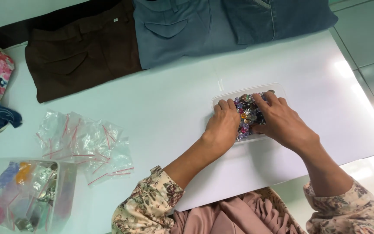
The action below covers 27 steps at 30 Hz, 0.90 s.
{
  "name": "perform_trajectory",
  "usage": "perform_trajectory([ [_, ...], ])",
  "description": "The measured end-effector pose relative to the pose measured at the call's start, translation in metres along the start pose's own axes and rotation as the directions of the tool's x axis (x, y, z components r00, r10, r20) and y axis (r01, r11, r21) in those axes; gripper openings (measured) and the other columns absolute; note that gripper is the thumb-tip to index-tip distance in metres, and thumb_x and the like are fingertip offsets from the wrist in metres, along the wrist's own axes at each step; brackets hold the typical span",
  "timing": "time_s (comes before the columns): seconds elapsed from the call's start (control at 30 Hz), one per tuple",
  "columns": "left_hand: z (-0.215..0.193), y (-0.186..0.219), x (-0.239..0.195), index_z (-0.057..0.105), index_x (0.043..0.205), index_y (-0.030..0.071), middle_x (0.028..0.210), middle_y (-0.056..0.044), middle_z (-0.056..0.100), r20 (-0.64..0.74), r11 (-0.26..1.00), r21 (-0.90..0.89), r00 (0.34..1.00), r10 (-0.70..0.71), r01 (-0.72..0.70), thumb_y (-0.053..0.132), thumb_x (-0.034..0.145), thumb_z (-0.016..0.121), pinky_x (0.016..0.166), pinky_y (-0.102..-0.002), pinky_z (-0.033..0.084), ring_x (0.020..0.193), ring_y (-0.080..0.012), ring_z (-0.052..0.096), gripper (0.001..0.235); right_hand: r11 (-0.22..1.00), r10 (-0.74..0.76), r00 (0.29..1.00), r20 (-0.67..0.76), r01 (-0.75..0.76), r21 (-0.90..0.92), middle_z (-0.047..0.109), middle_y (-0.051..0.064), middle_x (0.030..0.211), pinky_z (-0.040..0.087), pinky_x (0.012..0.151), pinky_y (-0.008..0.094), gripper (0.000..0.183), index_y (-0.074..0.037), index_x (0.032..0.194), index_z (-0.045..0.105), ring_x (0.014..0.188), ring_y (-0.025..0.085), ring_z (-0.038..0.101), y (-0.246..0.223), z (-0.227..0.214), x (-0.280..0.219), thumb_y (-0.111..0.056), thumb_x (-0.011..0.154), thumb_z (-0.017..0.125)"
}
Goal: Sorting and packing dark brown buttons into small plastic bags.
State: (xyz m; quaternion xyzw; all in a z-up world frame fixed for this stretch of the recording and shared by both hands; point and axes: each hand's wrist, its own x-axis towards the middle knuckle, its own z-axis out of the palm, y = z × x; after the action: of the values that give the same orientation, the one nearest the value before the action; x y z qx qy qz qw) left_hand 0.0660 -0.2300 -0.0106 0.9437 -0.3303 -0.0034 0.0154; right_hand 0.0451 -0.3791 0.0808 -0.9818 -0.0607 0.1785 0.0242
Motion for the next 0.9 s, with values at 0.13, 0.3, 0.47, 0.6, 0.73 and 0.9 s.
perform_trajectory([
  [0.13, 0.024, 0.011, 0.020, 0.060, 0.098, -0.008, 0.087, -0.015, 0.055, 0.034, 0.999, 0.021, 0.999, 0.035, -0.035, 0.035, 0.064, 0.096, 0.071, -0.037, 0.061, 0.080, -0.0257, 0.063, 0.066, 0.995, 0.027, 0.999, -0.025, -0.024, 0.097, 0.056, 0.033, 0.135, 0.066, 0.081, 0.055, 0.092, -0.008, 0.151, 0.049, 0.119, 0.049, 0.065, -0.002, 0.006, 0.003, -0.018, 0.070, 0.092],
  [0.3, 0.027, -0.002, 0.021, 0.047, 0.117, -0.017, 0.100, -0.029, 0.053, 0.055, 0.850, -0.519, 0.996, -0.073, 0.091, 0.001, 0.072, 0.084, 0.078, -0.056, 0.060, 0.091, -0.0527, 0.066, 0.062, 0.957, 0.057, 0.992, -0.110, -0.023, 0.288, 0.061, 0.026, 0.127, 0.064, 0.086, 0.048, 0.073, -0.008, 0.146, 0.057, 0.116, 0.043, 0.068, 0.013, 0.032, 0.011, -0.009, 0.079, 0.085],
  [0.47, -0.039, -0.007, 0.002, 0.045, 0.131, -0.014, 0.108, -0.029, 0.055, 0.104, 0.731, -0.673, 0.993, -0.056, 0.112, -0.007, 0.081, 0.074, 0.084, -0.052, 0.061, 0.099, -0.0509, 0.068, 0.058, 0.881, 0.022, 0.994, -0.110, 0.032, 0.471, 0.062, 0.029, 0.127, 0.063, 0.088, 0.050, 0.059, -0.003, 0.139, 0.063, 0.116, 0.046, 0.068, 0.002, -0.004, -0.012, -0.001, 0.082, 0.079],
  [0.6, -0.081, -0.007, -0.017, 0.044, 0.138, -0.011, 0.108, -0.027, 0.059, 0.116, 0.786, -0.614, 0.993, -0.005, 0.075, -0.006, 0.083, 0.075, 0.079, -0.046, 0.064, 0.096, -0.0426, 0.072, 0.064, 0.842, -0.002, 0.999, -0.041, 0.024, 0.540, 0.061, 0.032, 0.134, 0.061, 0.091, 0.053, 0.058, -0.002, 0.139, 0.062, 0.118, 0.048, 0.067, -0.003, -0.025, -0.031, 0.000, 0.083, 0.076],
  [0.73, -0.042, 0.004, -0.016, 0.042, 0.135, -0.015, 0.106, -0.033, 0.060, 0.204, 0.885, -0.451, 0.979, -0.028, 0.119, -0.003, 0.080, 0.080, 0.075, -0.050, 0.064, 0.091, -0.0448, 0.072, 0.068, 0.921, 0.017, 0.999, -0.043, 0.001, 0.389, 0.055, 0.031, 0.140, 0.060, 0.092, 0.060, 0.071, -0.005, 0.147, 0.053, 0.121, 0.050, 0.063, 0.015, -0.008, -0.031, -0.008, 0.081, 0.080],
  [0.9, 0.011, 0.020, 0.011, 0.049, 0.126, -0.012, 0.104, -0.026, 0.062, 0.129, 0.969, -0.178, 0.981, -0.147, 0.169, 0.005, 0.075, 0.088, 0.073, -0.042, 0.066, 0.087, -0.0368, 0.075, 0.067, 0.957, 0.053, 0.998, -0.031, -0.042, 0.288, 0.054, 0.033, 0.139, 0.062, 0.089, 0.056, 0.085, -0.013, 0.152, 0.049, 0.121, 0.050, 0.064, 0.024, 0.018, -0.007, -0.011, 0.075, 0.087],
])
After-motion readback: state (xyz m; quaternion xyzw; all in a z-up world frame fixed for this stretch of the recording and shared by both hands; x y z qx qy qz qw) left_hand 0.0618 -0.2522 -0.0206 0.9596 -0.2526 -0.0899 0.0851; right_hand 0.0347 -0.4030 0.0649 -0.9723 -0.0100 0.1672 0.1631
